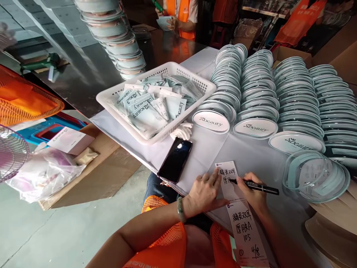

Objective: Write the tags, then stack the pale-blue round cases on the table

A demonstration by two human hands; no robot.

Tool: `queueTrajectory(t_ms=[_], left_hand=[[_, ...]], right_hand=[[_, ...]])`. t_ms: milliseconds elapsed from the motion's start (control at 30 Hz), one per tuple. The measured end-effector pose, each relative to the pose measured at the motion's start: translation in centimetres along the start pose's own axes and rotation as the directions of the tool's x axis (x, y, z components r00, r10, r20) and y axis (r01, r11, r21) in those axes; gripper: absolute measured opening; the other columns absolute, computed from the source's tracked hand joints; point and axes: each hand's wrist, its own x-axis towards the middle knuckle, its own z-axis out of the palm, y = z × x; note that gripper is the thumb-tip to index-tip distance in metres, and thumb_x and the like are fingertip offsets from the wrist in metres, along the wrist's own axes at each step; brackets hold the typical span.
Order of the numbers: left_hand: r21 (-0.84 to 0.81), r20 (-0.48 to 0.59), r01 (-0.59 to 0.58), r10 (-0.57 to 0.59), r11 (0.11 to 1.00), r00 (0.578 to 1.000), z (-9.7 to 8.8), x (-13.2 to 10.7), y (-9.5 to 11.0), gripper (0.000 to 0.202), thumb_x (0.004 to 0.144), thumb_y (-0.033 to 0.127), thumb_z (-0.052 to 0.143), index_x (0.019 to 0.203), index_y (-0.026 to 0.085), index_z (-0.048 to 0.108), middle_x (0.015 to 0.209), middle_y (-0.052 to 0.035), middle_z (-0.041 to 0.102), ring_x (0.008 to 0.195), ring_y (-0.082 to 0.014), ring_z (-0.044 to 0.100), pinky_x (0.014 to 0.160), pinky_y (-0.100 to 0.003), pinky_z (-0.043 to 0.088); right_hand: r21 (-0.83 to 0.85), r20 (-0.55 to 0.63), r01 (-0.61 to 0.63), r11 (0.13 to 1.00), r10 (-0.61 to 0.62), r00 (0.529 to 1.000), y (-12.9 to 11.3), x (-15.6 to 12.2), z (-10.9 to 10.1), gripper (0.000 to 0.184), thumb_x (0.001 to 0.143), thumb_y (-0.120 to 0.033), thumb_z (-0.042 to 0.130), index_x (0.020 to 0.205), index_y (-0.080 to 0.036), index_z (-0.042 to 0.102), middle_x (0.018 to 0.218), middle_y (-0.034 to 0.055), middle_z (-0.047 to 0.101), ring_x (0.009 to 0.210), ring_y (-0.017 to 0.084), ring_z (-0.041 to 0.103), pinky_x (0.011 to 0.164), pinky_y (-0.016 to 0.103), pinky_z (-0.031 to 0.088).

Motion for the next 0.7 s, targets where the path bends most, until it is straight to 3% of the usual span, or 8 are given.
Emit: queueTrajectory(t_ms=[233, 567, 700], left_hand=[[0.01, 0.024, -0.002, 0.001, 1.0, 1.0, -0.22, -0.05, 0.06, 0.091, 0.087, 0.077, 0.053, 0.15, 0.011, 0.049, 0.16, -0.0171, 0.038, 0.115, -0.032, 0.062, 0.086, -0.04, 0.055], [-0.011, 0.028, -0.01, 0.01, 1.0, 1.0, -0.07, -0.01, 0.02, 0.09, 0.088, 0.077, 0.051, 0.149, 0.011, 0.049, 0.159, -0.0198, 0.039, 0.117, -0.0319, 0.061, 0.089, -0.041, 0.054], [-0.017, 0.036, -0.01, 0.01, 1.0, 0.999, -0.18, -0.02, 0.04, 0.089, 0.089, 0.077, 0.051, 0.149, 0.011, 0.049, 0.159, -0.0208, 0.039, 0.117, -0.0322, 0.061, 0.089, -0.042, 0.054]], right_hand=[[-0.033, -0.122, -0.102, 0.994, 0.097, 0.988, -0.1, -0.19, 0.05, 0.038, 0.082, -0.043, 0.066, 0.06, -0.024, 0.043, 0.047, -0.0058, 0.045, 0.043, 0.01, 0.043, 0.043, 0.023, 0.037], [-0.064, -0.135, -0.122, 0.99, 0.113, 0.984, 0.03, -0.09, 0.05, 0.04, 0.082, -0.045, 0.064, 0.058, -0.025, 0.039, 0.048, -0.0055, 0.043, 0.045, 0.012, 0.043, 0.046, 0.025, 0.039], [-0.054, -0.114, -0.141, 0.989, 0.134, 0.984, -0.02, -0.06, -0.11, 0.038, 0.082, -0.047, 0.065, 0.06, -0.024, 0.044, 0.048, -0.005, 0.046, 0.044, 0.012, 0.044, 0.045, 0.025, 0.038]])
